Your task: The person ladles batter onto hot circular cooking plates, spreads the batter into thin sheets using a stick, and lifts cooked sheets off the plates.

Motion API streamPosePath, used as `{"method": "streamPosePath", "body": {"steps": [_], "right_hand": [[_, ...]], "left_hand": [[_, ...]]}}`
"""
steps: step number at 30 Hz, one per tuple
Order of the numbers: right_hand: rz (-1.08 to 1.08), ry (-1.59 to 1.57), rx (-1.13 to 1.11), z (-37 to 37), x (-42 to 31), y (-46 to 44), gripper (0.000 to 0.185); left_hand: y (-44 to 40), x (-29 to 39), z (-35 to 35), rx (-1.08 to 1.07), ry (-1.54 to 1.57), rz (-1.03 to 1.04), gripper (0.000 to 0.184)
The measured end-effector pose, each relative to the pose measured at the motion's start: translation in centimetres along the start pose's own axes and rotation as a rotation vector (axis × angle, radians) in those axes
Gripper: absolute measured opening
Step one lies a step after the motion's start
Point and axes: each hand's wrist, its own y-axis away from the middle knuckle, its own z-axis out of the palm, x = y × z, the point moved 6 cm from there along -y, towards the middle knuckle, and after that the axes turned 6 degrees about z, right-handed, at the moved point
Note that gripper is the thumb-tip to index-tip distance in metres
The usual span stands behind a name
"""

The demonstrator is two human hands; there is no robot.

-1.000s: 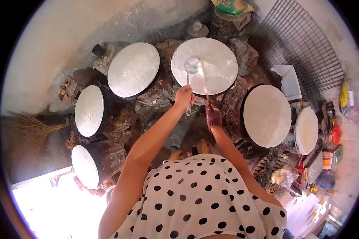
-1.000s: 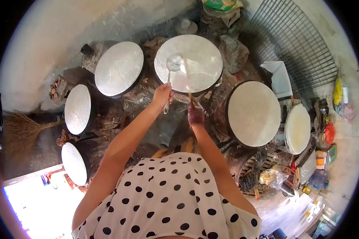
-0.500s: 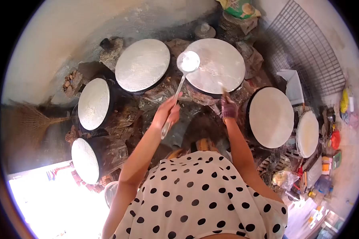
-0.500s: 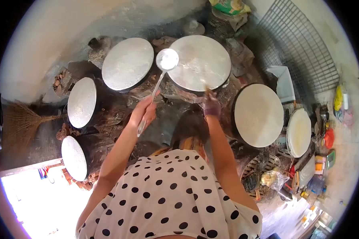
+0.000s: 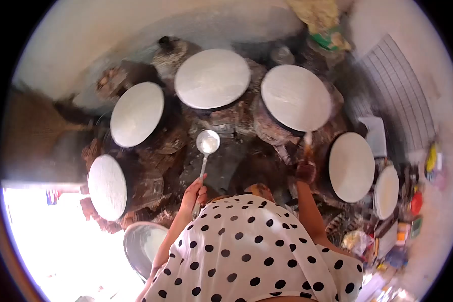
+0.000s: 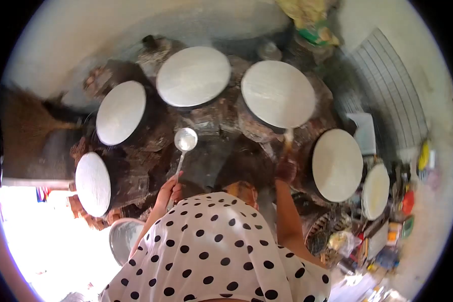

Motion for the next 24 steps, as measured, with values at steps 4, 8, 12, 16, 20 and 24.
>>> {"method": "streamPosePath", "body": {"steps": [4,8,12,16,20,24], "right_hand": [[0.012,-0.106,-0.023,-0.5,-2.7,-4.6,0.037],[0.043,-0.203,-0.059,-0.5,-6.8,-8.9,0.038],[0.043,-0.263,-0.121,0.8,-11.2,-10.4,0.038],[-0.037,-0.266,-0.188,5.1,-14.6,-7.4,0.039],[-0.247,-0.221,-0.446,13.3,-20.5,-0.4,0.040],[-0.080,-0.317,-0.710,15.2,-31.7,9.3,0.044]], "left_hand": [[1.8,0.4,-1.9,0.026,0.171,-0.047,0.029],[4.3,0.9,-3.5,0.049,0.400,-0.061,0.026],[6.4,0.7,-7.1,0.050,0.659,-0.086,0.026],[9.4,1.7,-10.3,-0.053,1.075,-0.012,0.026],[13.4,4.8,-11.9,0.041,0.388,0.416,0.035],[11.0,6.8,-11.9,0.290,0.213,0.448,0.038]]}}
